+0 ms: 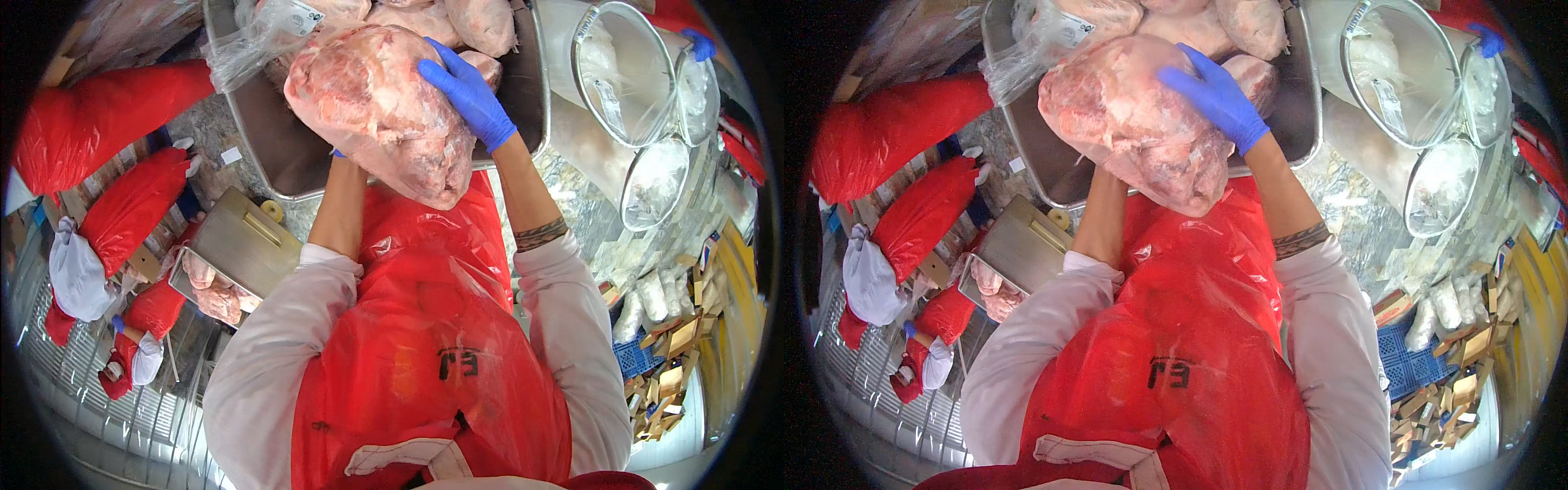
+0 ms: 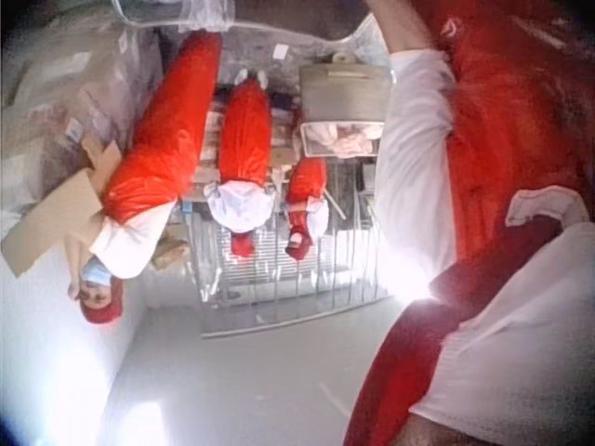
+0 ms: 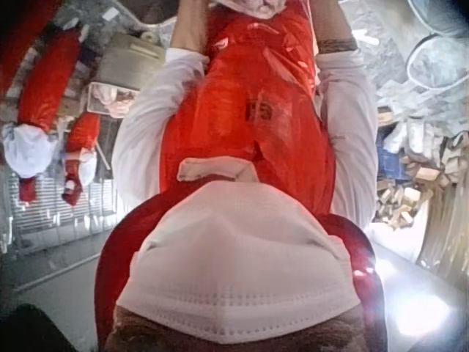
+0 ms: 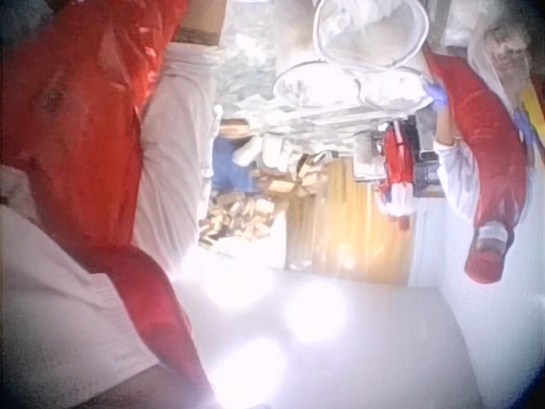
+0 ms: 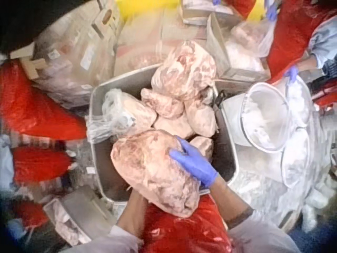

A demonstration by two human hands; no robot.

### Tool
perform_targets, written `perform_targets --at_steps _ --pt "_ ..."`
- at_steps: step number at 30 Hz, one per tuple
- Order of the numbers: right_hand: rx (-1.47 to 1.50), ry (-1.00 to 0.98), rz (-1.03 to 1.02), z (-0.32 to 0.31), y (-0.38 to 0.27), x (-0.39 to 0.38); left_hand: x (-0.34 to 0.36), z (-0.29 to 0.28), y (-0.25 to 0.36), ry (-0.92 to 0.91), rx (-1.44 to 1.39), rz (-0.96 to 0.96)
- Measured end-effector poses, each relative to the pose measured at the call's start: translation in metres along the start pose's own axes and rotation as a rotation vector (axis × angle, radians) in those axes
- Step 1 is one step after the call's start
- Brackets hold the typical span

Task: The person uses a knife to cut and trim raw poultry carcasses in a metal tray. They repeatedly reposition the carcasses and make precise cuts to separate or trim sections of the meat.

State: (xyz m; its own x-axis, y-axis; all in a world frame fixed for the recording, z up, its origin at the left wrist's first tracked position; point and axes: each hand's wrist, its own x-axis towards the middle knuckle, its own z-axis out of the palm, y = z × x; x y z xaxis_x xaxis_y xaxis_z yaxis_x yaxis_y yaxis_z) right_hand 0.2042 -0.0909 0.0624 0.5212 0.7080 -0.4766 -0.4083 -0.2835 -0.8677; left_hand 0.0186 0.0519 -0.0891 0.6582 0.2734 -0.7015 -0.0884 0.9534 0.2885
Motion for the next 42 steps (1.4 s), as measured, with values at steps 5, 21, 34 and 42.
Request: perform_targets --at_steps 5,21,34,42 --pt "0.473 -0.045 0.060 -0.002 0.033 -0.004 -0.038 0.039 0.040 0.055 -0.003 0.140" --pt "0.503 0.039 -0.119 0.020 -0.058 -0.035 -0.112 0.159 0.080 -0.175 0.220 0.151" --pt "0.292 0.244 -0.196 0.069 -0.055 -0.067 -0.053 0.085 0.109 -0.083 0.383 0.074" --pt "1.071 0.364 0.000 0.070 0.086 -0.014 -0.001 0.076 0.069 -0.095 0.489 -0.074"
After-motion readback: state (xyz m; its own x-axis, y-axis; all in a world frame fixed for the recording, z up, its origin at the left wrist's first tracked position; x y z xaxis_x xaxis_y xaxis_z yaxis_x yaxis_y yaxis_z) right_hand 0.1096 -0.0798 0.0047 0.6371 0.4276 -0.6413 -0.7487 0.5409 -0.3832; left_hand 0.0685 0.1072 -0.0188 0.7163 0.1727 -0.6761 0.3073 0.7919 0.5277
